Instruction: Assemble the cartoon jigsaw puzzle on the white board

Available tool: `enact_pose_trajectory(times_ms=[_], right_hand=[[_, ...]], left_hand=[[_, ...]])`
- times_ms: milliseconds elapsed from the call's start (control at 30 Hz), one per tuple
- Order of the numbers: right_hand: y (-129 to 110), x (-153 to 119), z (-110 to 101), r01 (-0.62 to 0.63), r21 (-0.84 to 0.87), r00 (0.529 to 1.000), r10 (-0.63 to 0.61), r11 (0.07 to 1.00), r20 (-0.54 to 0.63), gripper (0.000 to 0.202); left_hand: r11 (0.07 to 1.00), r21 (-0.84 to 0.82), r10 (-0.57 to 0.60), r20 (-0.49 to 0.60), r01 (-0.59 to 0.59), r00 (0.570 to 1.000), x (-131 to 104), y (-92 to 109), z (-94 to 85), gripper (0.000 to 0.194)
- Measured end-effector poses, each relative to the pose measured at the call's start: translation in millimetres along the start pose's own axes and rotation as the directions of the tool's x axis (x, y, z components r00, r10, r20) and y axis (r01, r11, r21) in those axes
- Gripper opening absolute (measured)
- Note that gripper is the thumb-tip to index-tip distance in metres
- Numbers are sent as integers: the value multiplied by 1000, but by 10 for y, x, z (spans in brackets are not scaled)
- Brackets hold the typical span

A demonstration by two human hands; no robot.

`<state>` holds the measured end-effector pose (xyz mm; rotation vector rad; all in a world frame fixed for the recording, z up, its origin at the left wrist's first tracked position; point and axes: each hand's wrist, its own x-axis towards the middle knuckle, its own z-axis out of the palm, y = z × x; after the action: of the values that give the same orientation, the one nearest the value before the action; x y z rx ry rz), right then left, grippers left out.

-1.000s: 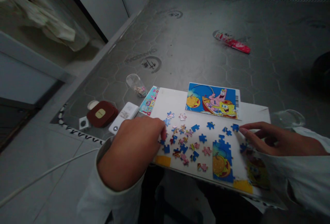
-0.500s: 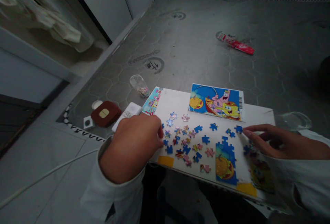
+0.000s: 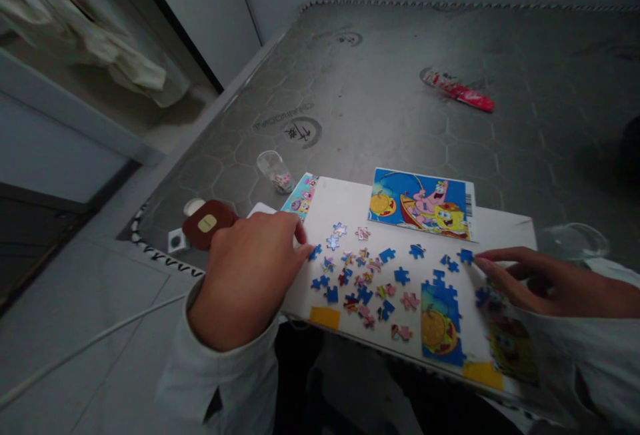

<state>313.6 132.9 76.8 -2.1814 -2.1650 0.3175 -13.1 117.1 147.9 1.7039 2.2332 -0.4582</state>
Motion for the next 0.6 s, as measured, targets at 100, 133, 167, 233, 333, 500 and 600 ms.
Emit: enact_pose_trajectory(times_ms=[100,133,167,233,333,500,600], right_hand=[[7,17,-32,-24,59,998,21,998,51,85],[13,23,-41,-28,73,998,23,997,64,82],[18,27,-49,-29,91,997,22,995,74,78],[17,28,-63,-31,114,996,22,993,84,69],[-19,12,-98,-61,99,997,56,993,57,50],[27,30,-175,-119,42,992,117,992,51,37],[169,43,-201,-191,-2,980,191,982,61,38]], left_hand=[[1000,-13,-11,9,11,1000,2,41,-26,29],[1000,-16,-3,22,4,1000,9,54,-22,29],[1000,-16,9,35,-9,999,17,65,-12,29],[999,-7,33,49,-33,998,31,78,16,29],[998,7,64,50,-64,997,34,76,49,28],[997,15,71,39,-72,997,22,59,52,28],[990,77,118,22,-119,993,32,40,92,29]])
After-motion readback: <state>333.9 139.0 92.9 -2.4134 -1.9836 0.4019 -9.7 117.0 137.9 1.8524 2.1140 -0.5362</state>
